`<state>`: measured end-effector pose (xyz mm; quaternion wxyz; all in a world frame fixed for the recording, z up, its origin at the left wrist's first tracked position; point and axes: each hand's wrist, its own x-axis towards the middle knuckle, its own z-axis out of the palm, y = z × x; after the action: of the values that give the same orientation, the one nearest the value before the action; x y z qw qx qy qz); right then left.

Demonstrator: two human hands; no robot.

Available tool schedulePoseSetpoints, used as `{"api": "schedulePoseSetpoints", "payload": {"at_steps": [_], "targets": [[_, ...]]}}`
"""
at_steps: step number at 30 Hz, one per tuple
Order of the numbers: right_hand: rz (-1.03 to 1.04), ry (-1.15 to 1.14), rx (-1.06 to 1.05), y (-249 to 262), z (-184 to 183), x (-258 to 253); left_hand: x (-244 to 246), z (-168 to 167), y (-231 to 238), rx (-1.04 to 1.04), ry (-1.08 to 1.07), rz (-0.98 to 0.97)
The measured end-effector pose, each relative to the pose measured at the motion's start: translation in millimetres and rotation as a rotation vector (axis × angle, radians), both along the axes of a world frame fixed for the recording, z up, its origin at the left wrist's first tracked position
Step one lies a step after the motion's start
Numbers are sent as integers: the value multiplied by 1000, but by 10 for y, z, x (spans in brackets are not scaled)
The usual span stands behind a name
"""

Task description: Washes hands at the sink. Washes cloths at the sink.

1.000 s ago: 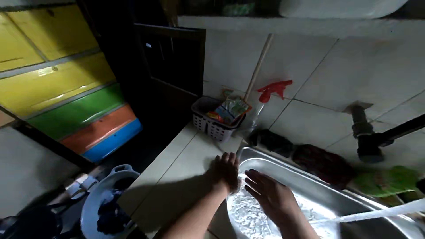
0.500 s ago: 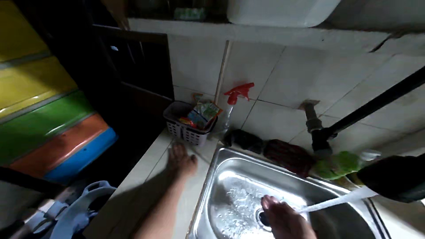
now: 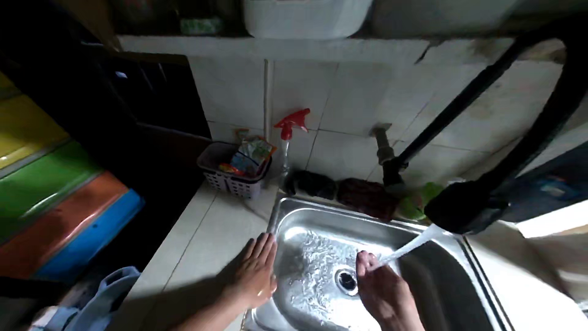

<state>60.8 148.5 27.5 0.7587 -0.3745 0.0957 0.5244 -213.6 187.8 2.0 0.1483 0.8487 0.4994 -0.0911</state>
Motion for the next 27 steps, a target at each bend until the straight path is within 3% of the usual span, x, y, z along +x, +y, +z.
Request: {"api": "schedulePoseSetpoints", "payload": {"at_steps": [3,8,11,14,19,23,27], "targets": [[61,27,-54,-52,-27,49,-92,28,-6,0,48,-71],[117,-19,-33,54,113,-11,465,0,1087,102,120,-40],[131,-97,-61,68,141,-21,516,-52,1330,134,107,-102],[154,-125,-118,74,192,-55,174,-30,982,160,37,-163],[187,-58,-173,-5,144,-122,-197,-40,-427,82,54,-157],[199,-19,-117,-42,168,-45,310,-40,-1102,-65,28,-129],[340,-272,-100,-51,364,-15,1167,-63,-926,-432,-56,-30]]}}
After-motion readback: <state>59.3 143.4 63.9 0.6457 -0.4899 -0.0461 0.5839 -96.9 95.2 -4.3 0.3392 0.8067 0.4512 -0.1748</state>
